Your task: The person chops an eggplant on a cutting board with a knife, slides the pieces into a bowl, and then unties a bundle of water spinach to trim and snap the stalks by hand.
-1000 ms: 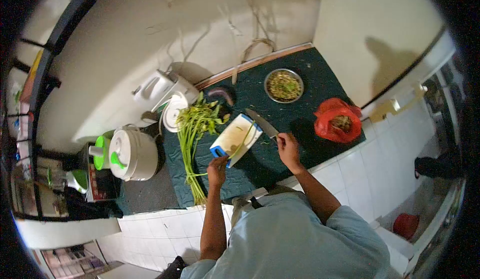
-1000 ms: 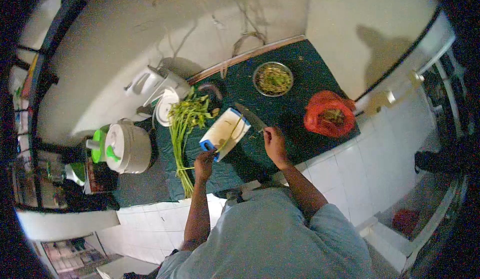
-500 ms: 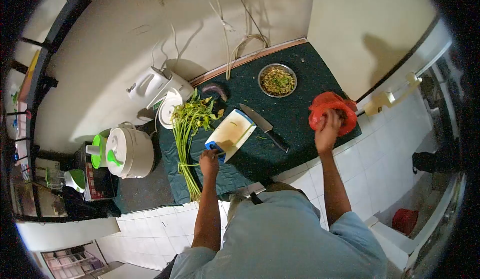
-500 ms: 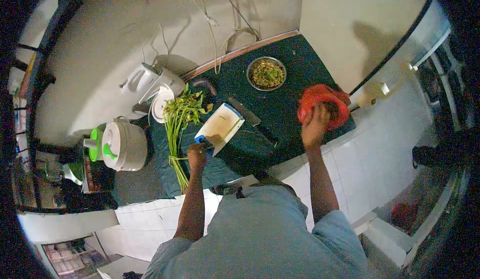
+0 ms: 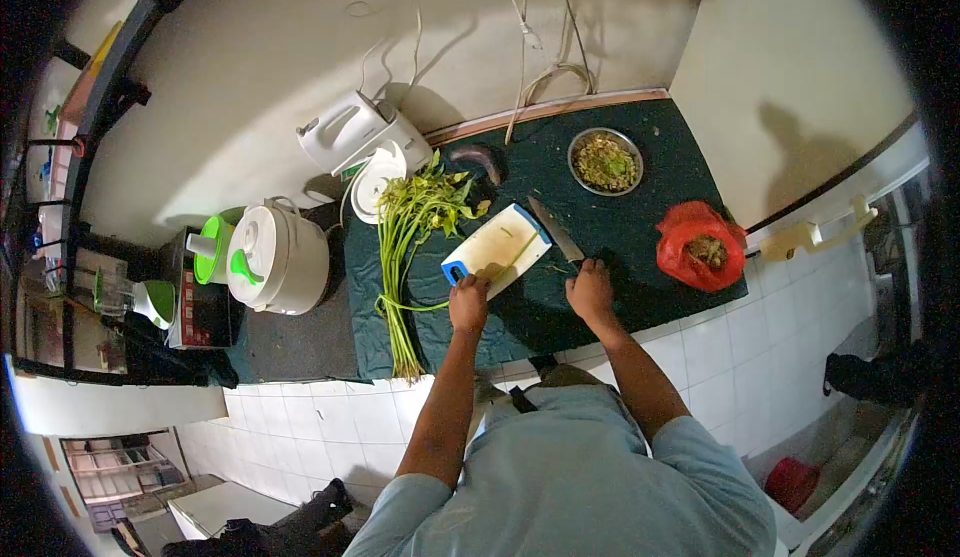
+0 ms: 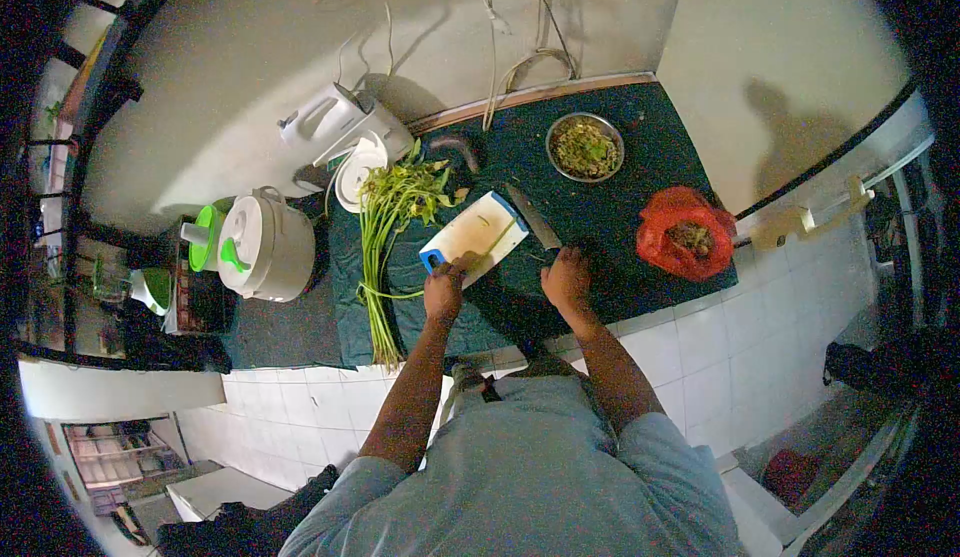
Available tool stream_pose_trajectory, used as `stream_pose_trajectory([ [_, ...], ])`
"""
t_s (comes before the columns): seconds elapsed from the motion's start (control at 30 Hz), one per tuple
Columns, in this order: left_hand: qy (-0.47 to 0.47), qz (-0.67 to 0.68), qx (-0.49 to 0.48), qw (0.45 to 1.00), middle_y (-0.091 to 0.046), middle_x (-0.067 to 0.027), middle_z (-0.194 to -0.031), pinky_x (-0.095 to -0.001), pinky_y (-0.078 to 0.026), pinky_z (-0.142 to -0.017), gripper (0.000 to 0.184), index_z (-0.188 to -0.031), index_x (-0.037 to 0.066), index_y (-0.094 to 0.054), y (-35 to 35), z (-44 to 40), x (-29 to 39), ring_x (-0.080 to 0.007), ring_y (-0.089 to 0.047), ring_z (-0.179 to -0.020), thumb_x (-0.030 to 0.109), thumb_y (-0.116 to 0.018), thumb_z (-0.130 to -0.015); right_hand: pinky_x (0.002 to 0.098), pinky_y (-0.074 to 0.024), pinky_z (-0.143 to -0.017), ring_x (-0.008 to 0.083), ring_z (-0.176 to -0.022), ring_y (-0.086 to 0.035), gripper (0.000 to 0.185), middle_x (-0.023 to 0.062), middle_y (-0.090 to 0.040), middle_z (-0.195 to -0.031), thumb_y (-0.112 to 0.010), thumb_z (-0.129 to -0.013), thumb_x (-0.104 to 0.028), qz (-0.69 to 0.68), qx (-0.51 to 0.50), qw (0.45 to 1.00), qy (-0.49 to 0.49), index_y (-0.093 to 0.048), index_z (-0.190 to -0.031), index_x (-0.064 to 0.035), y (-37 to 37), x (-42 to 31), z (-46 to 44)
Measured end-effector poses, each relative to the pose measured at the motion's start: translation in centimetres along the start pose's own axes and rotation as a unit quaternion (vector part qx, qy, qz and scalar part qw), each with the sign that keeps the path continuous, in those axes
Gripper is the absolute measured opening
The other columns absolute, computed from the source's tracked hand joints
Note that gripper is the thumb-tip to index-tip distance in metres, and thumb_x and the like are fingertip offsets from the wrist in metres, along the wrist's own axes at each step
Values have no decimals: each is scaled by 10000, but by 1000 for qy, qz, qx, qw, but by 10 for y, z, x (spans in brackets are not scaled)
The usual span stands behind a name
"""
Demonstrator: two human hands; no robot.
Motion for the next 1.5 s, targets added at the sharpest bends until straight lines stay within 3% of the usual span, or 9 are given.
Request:
stream_pose_trajectory([
  [0.2, 10, 42, 53, 998, -637, -84, -904, -420, -474, -799, 123, -868, 96, -706, 5, 0, -14, -297, -611, -896, 167, -620, -817, 528, -520, -639, 450, -747, -634, 374, 277, -620, -838, -561, -904, -255, -145, -2, 989, 29, -477, -1099, 53, 26, -26, 31],
  [0.27, 26, 38, 43, 998, -643, -79, -891, -418, -481, -791, 120, -861, 96, -708, 7, -1, -13, -301, -616, -887, 166, -623, -811, 545, -509, -600, 464, -667, -627, 369, 272, -629, -721, -480, -963, -300, -156, -104, 979, 82, -472, -1073, 52, 10, -54, 49],
  [0.4, 28, 85, 54, 995, -645, -79, -871, -423, -489, -775, 111, -839, 93, -708, 11, -3, -13, -309, -618, -873, 167, -635, -800, 544, -510, -617, 459, -678, -632, 393, 267, -635, -729, -420, -992, -343, -160, -117, 977, 83, -487, -1032, 42, -2, -76, 60],
  [0.8, 24, 24, 50, 998, -636, -79, -837, -428, -492, -736, 101, -794, 112, -702, 16, 0, -5, -304, -620, -830, 168, -619, -813, 562, -497, -623, 458, -693, -631, 319, 268, -635, -732, -462, -976, -294, -171, -91, 977, 88, -489, -985, 24, -41, -95, 29],
  [0.87, 79, 51, 43, 995, -637, -77, -846, -420, -493, -738, 91, -819, 121, -699, 23, 5, -7, -297, -622, -829, 155, -614, -811, 562, -496, -629, 463, -699, -628, 325, 269, -633, -732, -462, -976, -295, -177, -97, 975, 94, -490, -988, 28, -37, -101, 21],
  [1.07, -50, -1, 65, 997, -642, -73, -871, -404, -487, -759, 103, -865, 123, -694, 12, 9, 7, -284, -626, -836, 156, -606, -823, 554, -491, -639, 475, -717, -615, 341, 273, -623, -730, -454, -982, -304, -223, -75, 963, 127, -505, -999, 33, -14, -100, 11],
  [1.13, -48, 7, 49, 998, -643, -78, -891, -405, -483, -766, 115, -885, 119, -696, 9, -4, 14, -286, -624, -852, 162, -608, -825, 551, -487, -643, 475, -720, -612, 345, 275, -621, -734, -451, -984, -307, -239, -33, 960, 140, -512, -997, 32, 1, -92, 17],
  [1.3, -42, 31, 62, 997, -644, -81, -961, -411, -474, -784, 182, -962, 116, -701, 1, -35, 26, -295, -613, -894, 189, -644, -806, 552, -474, -663, 486, -727, -598, 364, 288, -615, -757, -452, -986, -324, -242, -83, 961, 100, -529, -974, 31, 17, -71, 34],
  [1.5, 75, 44, 83, 993, -639, -41, -1004, -436, -457, -824, 252, -1004, 131, -702, 16, -18, -22, -295, -581, -967, 214, -698, -766, 560, -472, -661, 485, -730, -599, 380, 295, -620, -775, -450, -985, -331, -235, -105, 961, 102, -529, -978, 41, 18, -64, 51],
])
Point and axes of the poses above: each hand's wrist, its own z-axis away from the middle knuckle, its own y-axis out of the back of the hand, x = y × z, the point moved 10 cm from there along -z, towards the middle knuckle
